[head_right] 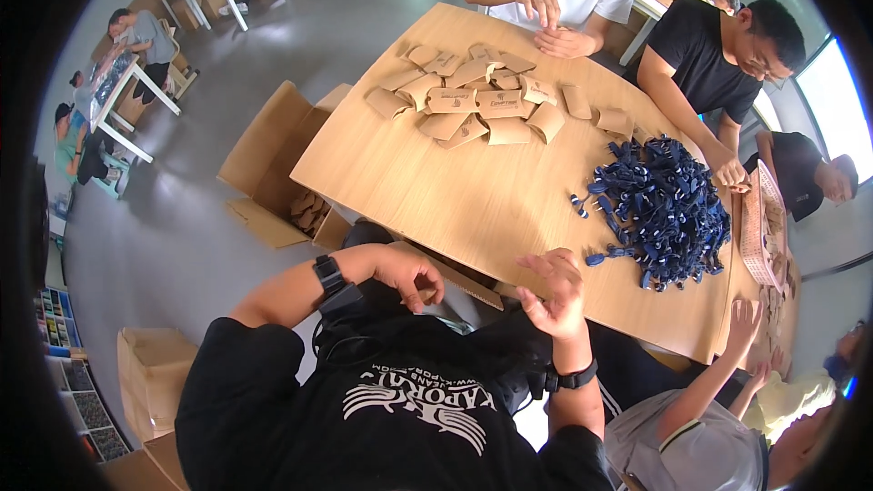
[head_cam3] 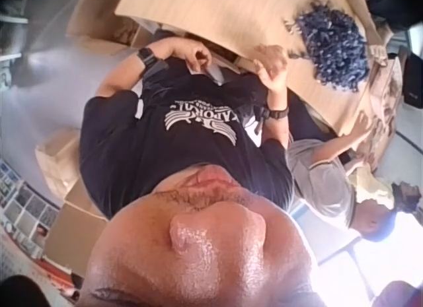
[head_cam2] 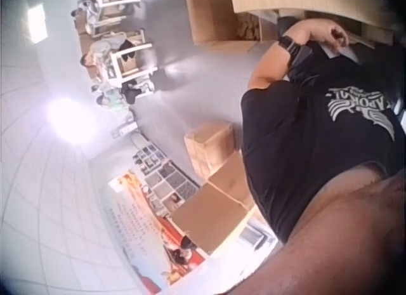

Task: Packaging small blue plastic components into brown cardboard envelopes.

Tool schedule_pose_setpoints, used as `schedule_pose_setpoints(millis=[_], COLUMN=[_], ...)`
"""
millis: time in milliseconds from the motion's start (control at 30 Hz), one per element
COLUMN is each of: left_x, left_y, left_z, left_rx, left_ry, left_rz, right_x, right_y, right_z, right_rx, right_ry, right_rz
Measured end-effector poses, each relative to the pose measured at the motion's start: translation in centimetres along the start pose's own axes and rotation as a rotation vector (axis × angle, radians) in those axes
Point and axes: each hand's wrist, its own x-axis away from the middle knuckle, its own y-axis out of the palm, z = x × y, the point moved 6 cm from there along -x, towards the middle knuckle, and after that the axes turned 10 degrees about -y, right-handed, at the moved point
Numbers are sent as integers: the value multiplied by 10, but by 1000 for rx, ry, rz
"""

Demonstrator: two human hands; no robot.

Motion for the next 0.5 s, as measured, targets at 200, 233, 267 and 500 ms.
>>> schedule_pose_setpoints(millis=[200, 233, 267, 500], left_x=[-29, -39, -38, 18], left_y=[-80, -87, -85, 21], left_z=[-37, -52, -46, 61], left_rx=[-348, -344, -524, -706], left_ry=[255, 255, 292, -142], left_rz=[996, 1003, 1073, 141], right_x=[3, 0, -2, 14], right_y=[3, 5, 5, -19], right_z=[8, 7, 7, 27], right_rx=[-3, -1, 5, 177], right_ry=[106, 122, 138, 256], right_rz=[1, -10, -17, 20])
